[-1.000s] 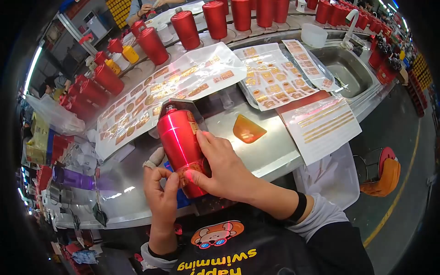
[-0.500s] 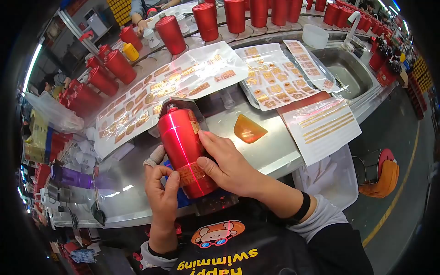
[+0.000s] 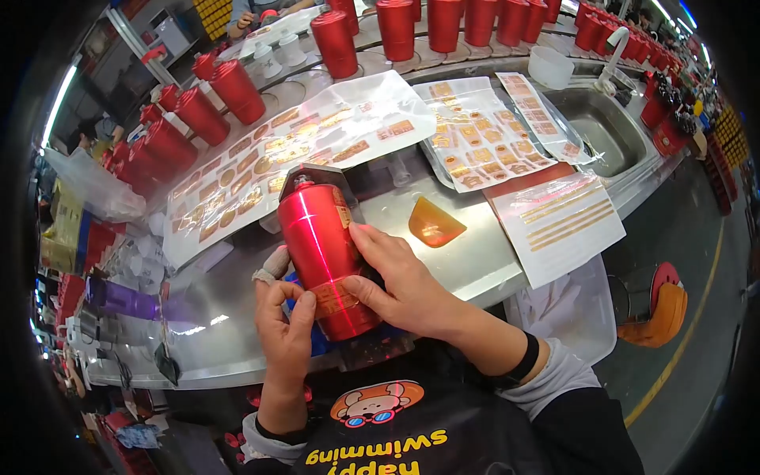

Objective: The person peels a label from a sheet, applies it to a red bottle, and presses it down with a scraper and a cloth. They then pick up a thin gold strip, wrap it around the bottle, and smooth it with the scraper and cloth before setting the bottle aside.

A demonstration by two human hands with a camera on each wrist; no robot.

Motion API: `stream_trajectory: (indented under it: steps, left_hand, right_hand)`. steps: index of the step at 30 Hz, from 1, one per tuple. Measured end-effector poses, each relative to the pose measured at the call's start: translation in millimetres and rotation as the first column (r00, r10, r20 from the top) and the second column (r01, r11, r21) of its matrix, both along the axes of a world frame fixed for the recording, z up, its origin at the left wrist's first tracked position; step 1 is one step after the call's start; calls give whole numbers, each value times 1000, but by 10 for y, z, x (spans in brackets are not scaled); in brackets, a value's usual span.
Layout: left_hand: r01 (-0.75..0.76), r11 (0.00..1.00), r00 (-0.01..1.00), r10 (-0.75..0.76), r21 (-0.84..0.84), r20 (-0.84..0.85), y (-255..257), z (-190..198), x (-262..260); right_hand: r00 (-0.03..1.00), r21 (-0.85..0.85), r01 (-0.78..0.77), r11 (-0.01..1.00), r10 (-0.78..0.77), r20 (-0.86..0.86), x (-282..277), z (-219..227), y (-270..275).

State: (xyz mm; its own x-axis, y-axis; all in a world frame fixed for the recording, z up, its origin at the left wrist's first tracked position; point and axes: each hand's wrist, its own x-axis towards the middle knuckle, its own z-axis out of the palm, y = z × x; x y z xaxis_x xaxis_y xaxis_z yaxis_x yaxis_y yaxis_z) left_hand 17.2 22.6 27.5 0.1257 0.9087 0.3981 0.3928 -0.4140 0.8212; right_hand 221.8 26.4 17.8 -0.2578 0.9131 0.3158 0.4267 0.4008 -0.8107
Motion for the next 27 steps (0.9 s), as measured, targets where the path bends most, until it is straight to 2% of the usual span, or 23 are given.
stream_trajectory:
  steps: [7,16,27]
  left_hand:
    - [3,1000,1000,-3,6,22,6,-37,-14]
    - [9,992,992,8,-129,130,-30,-100,-47]
    - [32,992,980,-7,-122,198,-25,-146,-40]
  right_hand:
    - [1000,-2,11,1000,-11,9,-11,16,1]
    - [1000,-4,13,1000,-13,12,-7,-6,4]
    - [1000,-16,4,1000,-3,27,2,11,7]
